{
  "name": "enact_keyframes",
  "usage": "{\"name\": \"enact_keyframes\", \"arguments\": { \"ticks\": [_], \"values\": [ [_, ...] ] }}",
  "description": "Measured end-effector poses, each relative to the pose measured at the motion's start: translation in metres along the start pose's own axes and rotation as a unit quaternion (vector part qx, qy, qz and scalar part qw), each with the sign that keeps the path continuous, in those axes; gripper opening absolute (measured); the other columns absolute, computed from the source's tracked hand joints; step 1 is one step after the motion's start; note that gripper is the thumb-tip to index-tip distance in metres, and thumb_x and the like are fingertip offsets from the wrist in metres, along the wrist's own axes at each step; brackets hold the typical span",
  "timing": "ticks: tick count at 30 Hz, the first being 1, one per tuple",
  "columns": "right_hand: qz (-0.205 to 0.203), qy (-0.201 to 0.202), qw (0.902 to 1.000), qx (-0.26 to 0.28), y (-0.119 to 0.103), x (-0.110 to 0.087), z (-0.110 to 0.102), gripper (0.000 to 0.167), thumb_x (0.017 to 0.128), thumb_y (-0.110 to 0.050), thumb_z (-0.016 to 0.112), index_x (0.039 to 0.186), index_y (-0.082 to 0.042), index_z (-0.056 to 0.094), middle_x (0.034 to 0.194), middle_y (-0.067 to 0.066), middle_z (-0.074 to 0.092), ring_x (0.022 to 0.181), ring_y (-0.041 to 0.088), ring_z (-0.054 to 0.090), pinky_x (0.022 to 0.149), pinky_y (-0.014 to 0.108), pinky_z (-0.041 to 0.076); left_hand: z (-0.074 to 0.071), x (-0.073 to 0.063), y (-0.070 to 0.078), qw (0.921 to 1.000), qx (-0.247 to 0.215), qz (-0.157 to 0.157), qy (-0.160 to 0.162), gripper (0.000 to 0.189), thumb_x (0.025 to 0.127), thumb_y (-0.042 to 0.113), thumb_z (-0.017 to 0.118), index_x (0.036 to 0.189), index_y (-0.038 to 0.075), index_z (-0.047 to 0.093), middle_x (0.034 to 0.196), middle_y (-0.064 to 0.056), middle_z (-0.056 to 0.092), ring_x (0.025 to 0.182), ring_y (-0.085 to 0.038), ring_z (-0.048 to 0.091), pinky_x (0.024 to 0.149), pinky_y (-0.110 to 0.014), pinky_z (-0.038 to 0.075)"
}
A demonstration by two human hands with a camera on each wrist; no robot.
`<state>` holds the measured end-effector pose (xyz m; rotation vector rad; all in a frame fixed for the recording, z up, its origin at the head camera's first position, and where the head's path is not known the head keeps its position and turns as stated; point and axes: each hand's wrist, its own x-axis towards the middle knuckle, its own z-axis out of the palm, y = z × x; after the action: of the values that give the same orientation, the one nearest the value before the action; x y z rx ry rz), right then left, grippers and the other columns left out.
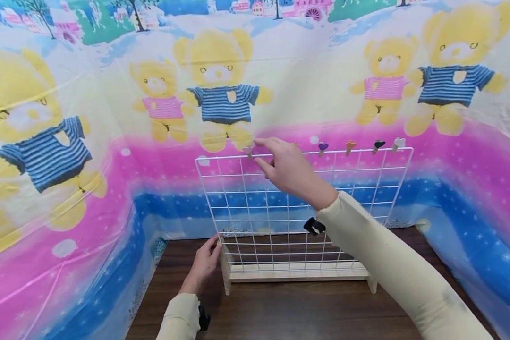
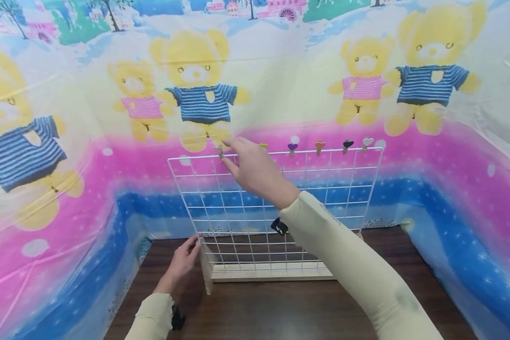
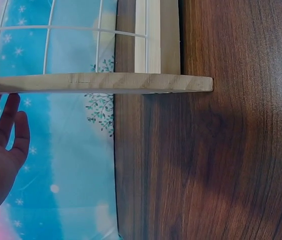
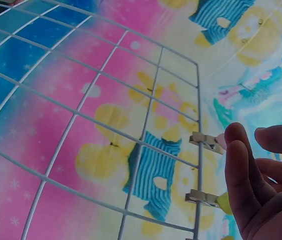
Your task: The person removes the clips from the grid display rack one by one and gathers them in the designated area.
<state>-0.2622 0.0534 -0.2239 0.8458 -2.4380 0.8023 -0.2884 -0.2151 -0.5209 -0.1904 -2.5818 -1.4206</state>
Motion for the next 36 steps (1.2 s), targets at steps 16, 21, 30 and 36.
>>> {"name": "enact_keyframes", "arguments": {
  "ticks": [16,21,30,36],
  "values": [
    [0.051,-0.018,0.9984,0.017,0.002,0.026,0.022,0.025,0.096,-0.022,0.057,0.118,-0.009,0.062,0.101,0.005,0.066,0.05,0.007,0.06,0.058,0.02,0.048,0.003,0.0,-0.002,0.9998,-0.016,-0.01,0.003,0.038,0.101,0.013,0.047,0.139,0.011,0.048,0.126,-0.021,0.055,0.111,-0.032,0.055,0.085,-0.047,0.047],
    [0.064,-0.002,0.9973,0.036,0.003,0.026,0.026,0.026,0.095,-0.021,0.059,0.118,-0.01,0.064,0.111,0.006,0.066,0.05,0.01,0.06,0.055,0.02,0.049,0.004,-0.001,-0.001,0.9995,-0.023,-0.018,0.006,0.038,0.101,0.013,0.047,0.138,0.012,0.049,0.128,-0.022,0.054,0.113,-0.034,0.054,0.086,-0.048,0.047],
    [0.041,0.041,0.9949,0.083,0.006,0.023,0.024,0.02,0.094,-0.02,0.06,0.108,-0.008,0.068,0.096,0.004,0.068,0.051,0.011,0.056,0.054,0.023,0.049,0.002,-0.001,0.0,0.9994,-0.023,-0.026,-0.002,0.038,0.101,0.014,0.048,0.139,0.013,0.048,0.128,-0.021,0.054,0.112,-0.033,0.054,0.087,-0.048,0.046],
    [0.012,0.065,0.9914,0.113,0.001,0.016,0.019,0.019,0.093,-0.019,0.062,0.106,-0.006,0.068,0.092,0.004,0.069,0.047,0.013,0.053,0.05,0.026,0.048,0.002,-0.001,-0.002,0.9993,-0.024,-0.026,-0.003,0.039,0.101,0.014,0.047,0.14,0.013,0.047,0.131,-0.022,0.051,0.115,-0.034,0.053,0.088,-0.049,0.045]
  ]
}}
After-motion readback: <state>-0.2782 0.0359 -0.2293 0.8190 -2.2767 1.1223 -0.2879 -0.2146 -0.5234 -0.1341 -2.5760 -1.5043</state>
